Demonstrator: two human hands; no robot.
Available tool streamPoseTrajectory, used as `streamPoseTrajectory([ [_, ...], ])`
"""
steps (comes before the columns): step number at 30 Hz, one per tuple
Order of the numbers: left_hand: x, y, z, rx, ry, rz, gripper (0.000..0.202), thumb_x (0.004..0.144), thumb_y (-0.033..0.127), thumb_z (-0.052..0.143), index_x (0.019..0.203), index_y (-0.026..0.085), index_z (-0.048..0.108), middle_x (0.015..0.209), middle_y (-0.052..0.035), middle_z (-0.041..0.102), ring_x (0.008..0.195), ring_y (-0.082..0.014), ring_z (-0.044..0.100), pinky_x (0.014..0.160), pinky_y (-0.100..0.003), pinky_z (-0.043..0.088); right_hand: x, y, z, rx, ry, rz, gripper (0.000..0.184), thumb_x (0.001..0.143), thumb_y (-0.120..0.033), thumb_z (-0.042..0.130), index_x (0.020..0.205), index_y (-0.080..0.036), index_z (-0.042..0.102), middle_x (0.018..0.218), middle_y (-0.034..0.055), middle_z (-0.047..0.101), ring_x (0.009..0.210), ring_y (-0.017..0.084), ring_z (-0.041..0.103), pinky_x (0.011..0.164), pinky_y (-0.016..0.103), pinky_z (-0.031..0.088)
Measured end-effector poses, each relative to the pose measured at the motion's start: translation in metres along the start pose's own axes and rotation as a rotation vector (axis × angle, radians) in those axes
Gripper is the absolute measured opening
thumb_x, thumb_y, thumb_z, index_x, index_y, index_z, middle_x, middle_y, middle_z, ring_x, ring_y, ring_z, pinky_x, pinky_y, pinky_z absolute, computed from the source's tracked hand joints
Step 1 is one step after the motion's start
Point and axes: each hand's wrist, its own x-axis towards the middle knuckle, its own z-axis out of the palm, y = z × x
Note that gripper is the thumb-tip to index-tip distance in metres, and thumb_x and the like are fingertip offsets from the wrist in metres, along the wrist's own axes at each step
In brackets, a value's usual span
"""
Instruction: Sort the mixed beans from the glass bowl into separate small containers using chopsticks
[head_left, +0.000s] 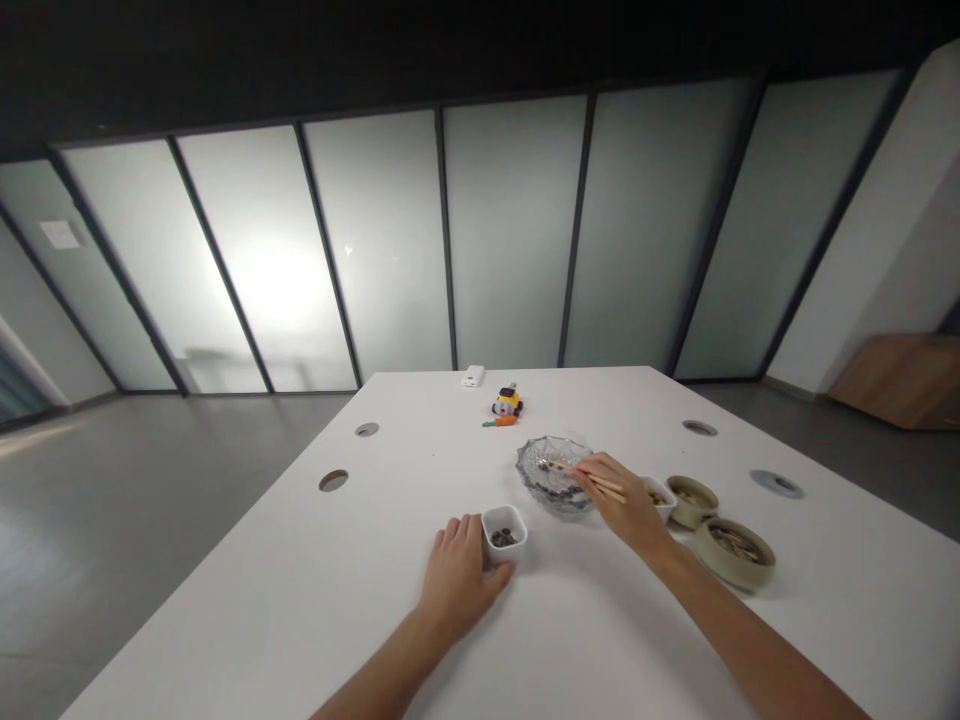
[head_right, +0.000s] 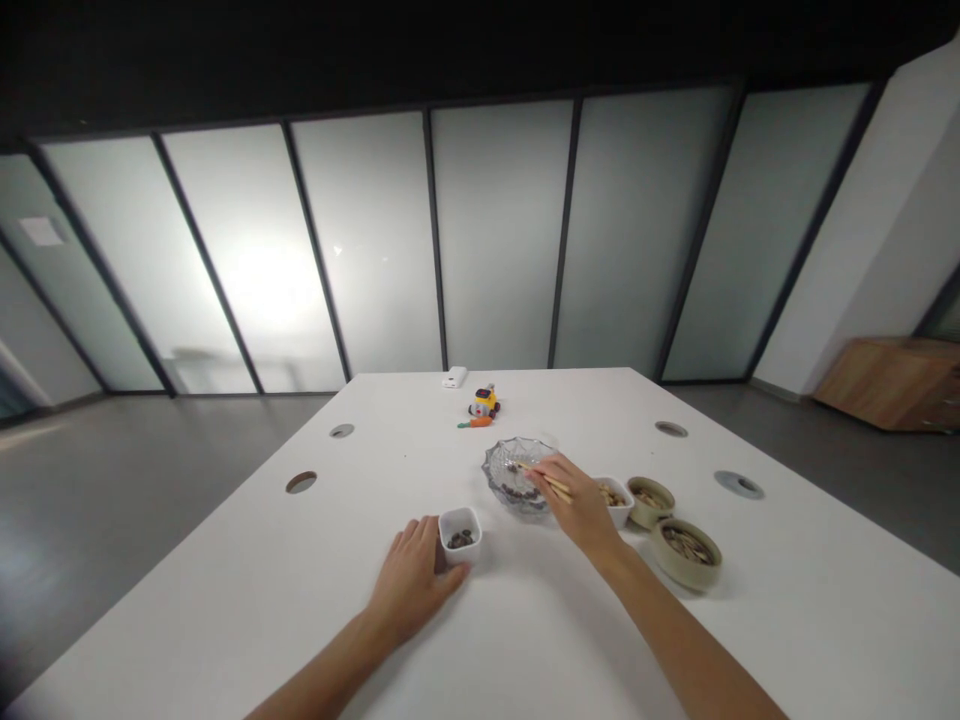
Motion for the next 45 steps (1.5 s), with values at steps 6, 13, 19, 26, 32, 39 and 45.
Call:
streamPoseTrajectory([
  [6,0.001,-0.001,0.001,0.024,-0.003,0.002,0.033,0.089,0.046,0.062,0.111,0.021,0.058,0.118,-0.0093,0.066,0.114,-0.0284,0.056,0.094,-0.038,0.039,0.002,0.011,-0.003,-0.034,0.052,0.052,0.042,0.100,-0.059,0.052,0.086,-0.024,0.072,0.087,0.0065,0.073,0.082,0.023,0.069,0.077,0.035,0.057],
  [13,0.000,-0.001,0.002,0.029,0.009,-0.010,0.034,0.089,0.046,0.062,0.112,0.022,0.057,0.116,-0.0088,0.067,0.114,-0.0279,0.057,0.095,-0.036,0.039,0.000,0.012,-0.004,-0.034,0.008,0.063,0.044,0.099,-0.061,0.053,0.085,-0.024,0.071,0.087,0.0064,0.073,0.081,0.023,0.069,0.075,0.035,0.056],
  [19,0.000,0.000,0.001,0.025,-0.002,-0.007,0.034,0.089,0.046,0.063,0.112,0.021,0.058,0.117,-0.0095,0.066,0.116,-0.0286,0.057,0.095,-0.037,0.040,0.000,0.007,-0.004,-0.054,0.048,0.068,0.045,0.099,-0.061,0.051,0.085,-0.025,0.072,0.085,0.0073,0.072,0.080,0.023,0.069,0.074,0.036,0.056],
  [26,0.001,-0.003,0.004,0.018,0.025,0.015,0.035,0.089,0.047,0.063,0.113,0.021,0.058,0.117,-0.0089,0.067,0.115,-0.0282,0.057,0.095,-0.037,0.039,-0.002,0.012,0.001,-0.056,0.055,0.069,0.045,0.100,-0.060,0.050,0.089,-0.024,0.074,0.088,0.0077,0.074,0.083,0.024,0.070,0.078,0.038,0.057],
  [32,0.000,-0.003,0.004,0.018,0.026,0.014,0.034,0.089,0.046,0.062,0.111,0.021,0.058,0.115,-0.0092,0.067,0.113,-0.0282,0.057,0.094,-0.036,0.039,0.000,0.009,-0.002,-0.054,0.031,0.082,0.046,0.100,-0.060,0.050,0.088,-0.024,0.075,0.089,0.0075,0.074,0.084,0.024,0.071,0.077,0.037,0.057],
  [39,0.000,-0.002,0.002,0.021,0.020,0.011,0.034,0.089,0.047,0.062,0.112,0.021,0.058,0.116,-0.0091,0.067,0.114,-0.0282,0.057,0.095,-0.037,0.039,0.000,0.003,-0.003,-0.043,-0.026,0.062,0.043,0.103,-0.054,0.048,0.094,-0.024,0.077,0.093,0.0084,0.075,0.085,0.023,0.071,0.077,0.036,0.058],
  [45,0.000,-0.001,0.001,0.031,-0.003,-0.001,0.034,0.090,0.046,0.063,0.112,0.022,0.058,0.119,-0.0092,0.067,0.115,-0.0280,0.057,0.096,-0.037,0.039,-0.003,0.000,0.000,-0.026,-0.038,0.048,0.042,0.103,-0.051,0.047,0.091,-0.023,0.076,0.088,0.0083,0.073,0.084,0.023,0.070,0.076,0.037,0.059],
])
